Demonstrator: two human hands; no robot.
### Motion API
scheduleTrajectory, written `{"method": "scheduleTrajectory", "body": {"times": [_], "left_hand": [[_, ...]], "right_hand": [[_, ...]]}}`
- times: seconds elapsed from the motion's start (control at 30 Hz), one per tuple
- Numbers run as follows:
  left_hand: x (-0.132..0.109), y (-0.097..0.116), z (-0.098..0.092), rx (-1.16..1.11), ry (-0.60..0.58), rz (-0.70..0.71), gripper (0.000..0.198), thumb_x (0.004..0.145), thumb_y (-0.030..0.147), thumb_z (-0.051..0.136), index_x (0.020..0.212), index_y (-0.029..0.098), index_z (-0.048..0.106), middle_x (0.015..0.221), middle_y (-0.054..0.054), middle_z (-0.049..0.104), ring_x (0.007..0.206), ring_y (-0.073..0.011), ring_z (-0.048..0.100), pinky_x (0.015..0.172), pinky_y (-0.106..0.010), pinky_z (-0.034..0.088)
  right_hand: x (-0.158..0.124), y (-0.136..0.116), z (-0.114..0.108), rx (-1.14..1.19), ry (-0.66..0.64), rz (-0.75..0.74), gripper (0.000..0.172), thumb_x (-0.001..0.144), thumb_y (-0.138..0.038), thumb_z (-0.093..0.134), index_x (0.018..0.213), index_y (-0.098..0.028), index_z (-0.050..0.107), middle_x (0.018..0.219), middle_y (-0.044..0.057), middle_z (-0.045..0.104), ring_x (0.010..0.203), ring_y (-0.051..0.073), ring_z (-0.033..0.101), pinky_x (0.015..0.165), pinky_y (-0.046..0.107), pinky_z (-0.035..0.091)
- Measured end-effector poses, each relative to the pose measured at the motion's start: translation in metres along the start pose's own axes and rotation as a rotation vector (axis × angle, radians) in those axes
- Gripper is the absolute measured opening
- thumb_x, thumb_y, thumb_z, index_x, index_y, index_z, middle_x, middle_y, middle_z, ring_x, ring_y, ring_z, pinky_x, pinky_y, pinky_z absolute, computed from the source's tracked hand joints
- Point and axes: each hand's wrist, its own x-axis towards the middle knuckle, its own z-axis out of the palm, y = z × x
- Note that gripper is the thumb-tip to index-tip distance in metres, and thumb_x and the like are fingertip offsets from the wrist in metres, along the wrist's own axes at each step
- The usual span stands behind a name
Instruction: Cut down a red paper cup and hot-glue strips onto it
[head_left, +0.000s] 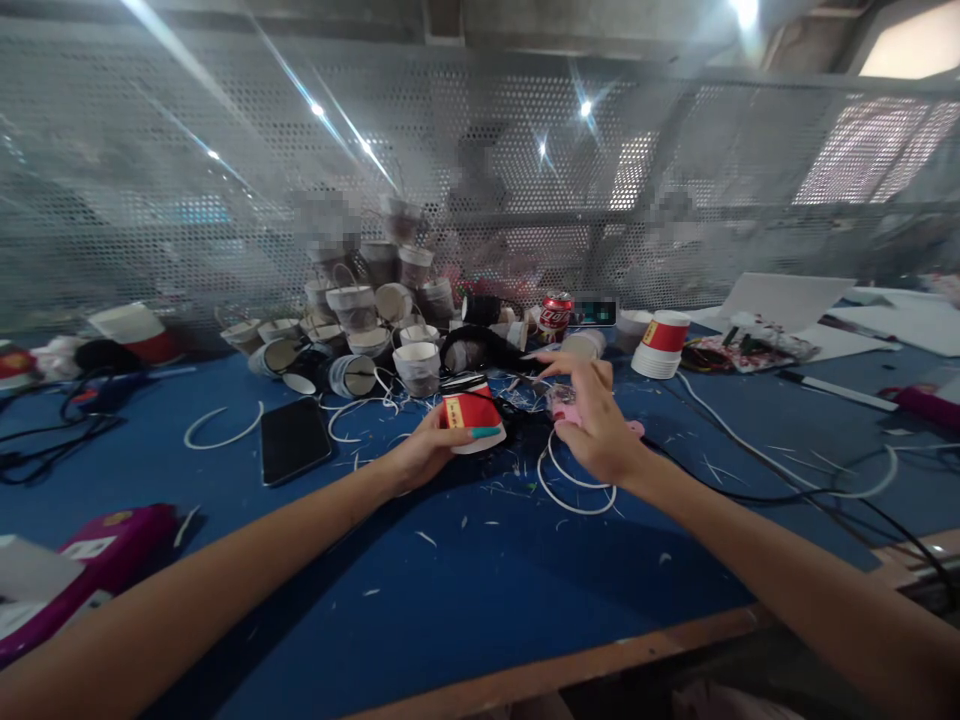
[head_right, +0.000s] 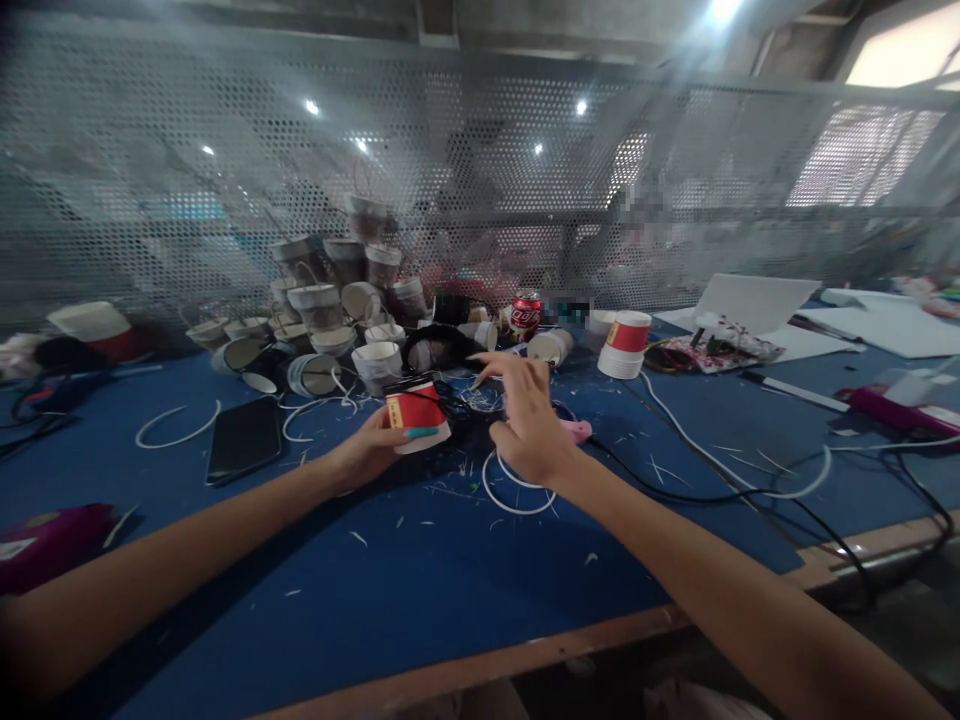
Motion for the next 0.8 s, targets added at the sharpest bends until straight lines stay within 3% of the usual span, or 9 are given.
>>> {"method": "scheduleTrajectory", "body": {"times": [0.1, 0.2, 0.3, 0.53, 0.7, 0.8], "left_hand": [[0.000, -0.001, 0.000, -0.007, -0.008, 0.017, 0.050, 0.051, 0.014, 0.075, 0.099, 0.015, 0.061, 0.088, -0.005, 0.072, 0.081, -0.0195, 0.065, 0.081, -0.031, 0.046], [0.001, -0.001, -0.001, 0.020, -0.007, 0.018, 0.047, 0.052, 0.013, 0.074, 0.097, 0.014, 0.061, 0.086, -0.005, 0.071, 0.079, -0.0188, 0.065, 0.080, -0.030, 0.045], [0.001, -0.001, -0.002, 0.053, -0.004, 0.005, 0.048, 0.053, 0.013, 0.073, 0.099, 0.014, 0.060, 0.087, -0.004, 0.071, 0.080, -0.0186, 0.064, 0.082, -0.031, 0.045], [0.000, -0.001, -0.003, 0.073, -0.023, 0.008, 0.062, 0.050, 0.010, 0.073, 0.110, 0.018, 0.056, 0.092, -0.003, 0.071, 0.087, -0.0197, 0.063, 0.088, -0.033, 0.043], [0.001, -0.001, -0.004, 0.063, -0.039, 0.011, 0.059, 0.052, 0.011, 0.072, 0.109, 0.015, 0.056, 0.090, -0.005, 0.071, 0.085, -0.0210, 0.064, 0.085, -0.034, 0.045], [0.002, -0.001, -0.004, 0.021, 0.001, -0.004, 0.054, 0.050, 0.010, 0.072, 0.103, 0.012, 0.060, 0.088, -0.007, 0.071, 0.080, -0.0206, 0.065, 0.082, -0.034, 0.046]], "right_hand": [[-0.005, -0.009, 0.002, 0.252, -0.177, -0.143, 0.052, 0.054, -0.005, 0.038, 0.103, -0.021, 0.046, 0.124, 0.005, 0.051, 0.113, 0.023, 0.036, 0.096, 0.043, 0.029], [-0.010, -0.016, 0.008, 0.346, -0.331, -0.124, 0.058, 0.051, -0.004, 0.037, 0.105, -0.023, 0.048, 0.129, 0.000, 0.050, 0.112, 0.022, 0.033, 0.098, 0.044, 0.027], [-0.010, -0.016, 0.014, 0.391, -0.391, -0.073, 0.061, 0.049, -0.005, 0.038, 0.106, -0.025, 0.049, 0.133, -0.002, 0.046, 0.110, 0.023, 0.031, 0.097, 0.046, 0.025], [-0.003, -0.005, 0.018, 0.551, -0.321, 0.036, 0.057, 0.048, -0.007, 0.041, 0.102, -0.024, 0.049, 0.128, 0.000, 0.050, 0.111, 0.025, 0.033, 0.096, 0.047, 0.022], [0.001, 0.005, 0.023, 0.737, -0.218, 0.098, 0.049, 0.046, -0.007, 0.041, 0.092, -0.023, 0.046, 0.122, 0.003, 0.053, 0.109, 0.024, 0.041, 0.093, 0.045, 0.026], [0.002, 0.010, 0.025, 0.719, -0.146, 0.205, 0.042, 0.048, -0.008, 0.041, 0.087, -0.023, 0.044, 0.117, 0.003, 0.056, 0.104, 0.024, 0.043, 0.088, 0.043, 0.032]]}}
